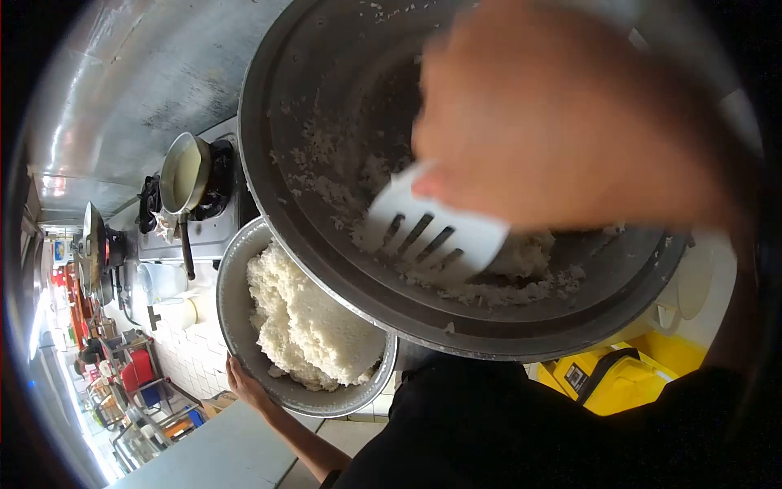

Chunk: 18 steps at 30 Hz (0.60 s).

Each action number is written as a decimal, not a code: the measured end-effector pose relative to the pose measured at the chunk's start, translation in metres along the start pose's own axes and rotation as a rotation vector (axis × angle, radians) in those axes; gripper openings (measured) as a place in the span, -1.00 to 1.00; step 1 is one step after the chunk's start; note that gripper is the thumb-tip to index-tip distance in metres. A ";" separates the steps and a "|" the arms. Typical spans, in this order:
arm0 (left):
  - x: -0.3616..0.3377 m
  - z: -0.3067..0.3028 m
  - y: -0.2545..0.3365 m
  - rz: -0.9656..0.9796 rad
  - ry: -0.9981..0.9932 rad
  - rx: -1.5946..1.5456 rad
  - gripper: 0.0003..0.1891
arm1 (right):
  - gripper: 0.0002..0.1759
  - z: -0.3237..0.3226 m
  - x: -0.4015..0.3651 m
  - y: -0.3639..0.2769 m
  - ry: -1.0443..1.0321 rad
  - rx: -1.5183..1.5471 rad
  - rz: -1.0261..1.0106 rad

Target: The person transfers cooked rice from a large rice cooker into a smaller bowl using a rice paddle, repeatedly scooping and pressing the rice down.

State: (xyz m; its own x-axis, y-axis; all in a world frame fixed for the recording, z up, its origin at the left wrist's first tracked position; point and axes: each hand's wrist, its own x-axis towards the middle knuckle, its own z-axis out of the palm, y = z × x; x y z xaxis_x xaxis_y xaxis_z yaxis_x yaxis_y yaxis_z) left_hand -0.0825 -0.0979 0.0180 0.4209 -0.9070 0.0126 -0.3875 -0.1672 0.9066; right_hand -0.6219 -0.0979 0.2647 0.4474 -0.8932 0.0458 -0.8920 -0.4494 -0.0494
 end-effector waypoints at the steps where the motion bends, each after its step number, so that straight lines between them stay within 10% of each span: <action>1: -0.001 -0.004 -0.003 -0.003 -0.007 0.011 -0.57 | -0.70 0.014 -0.001 -0.002 -0.020 -0.126 -0.101; 5: 0.002 0.001 -0.002 0.052 -0.003 -0.009 -0.58 | -0.68 0.046 0.007 0.011 -0.228 -0.186 -0.097; 8: -0.002 0.001 0.002 -0.013 0.002 -0.052 -0.59 | -0.67 0.013 -0.006 0.035 0.230 -0.251 -0.343; 13: -0.003 0.000 0.002 -0.012 0.034 0.027 -0.59 | -0.70 0.040 -0.007 -0.003 -0.302 -0.401 -0.172; 18: 0.010 -0.014 -0.021 0.007 -0.019 -0.011 -0.58 | -0.68 0.000 -0.019 0.008 -0.184 -0.238 -0.194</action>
State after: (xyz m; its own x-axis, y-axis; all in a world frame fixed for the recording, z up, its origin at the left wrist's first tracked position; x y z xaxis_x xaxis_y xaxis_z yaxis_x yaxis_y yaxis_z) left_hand -0.0585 -0.0975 0.0050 0.4024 -0.9154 0.0114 -0.3815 -0.1564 0.9110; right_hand -0.6373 -0.0848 0.2630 0.5947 -0.7898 -0.1501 -0.7697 -0.6133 0.1772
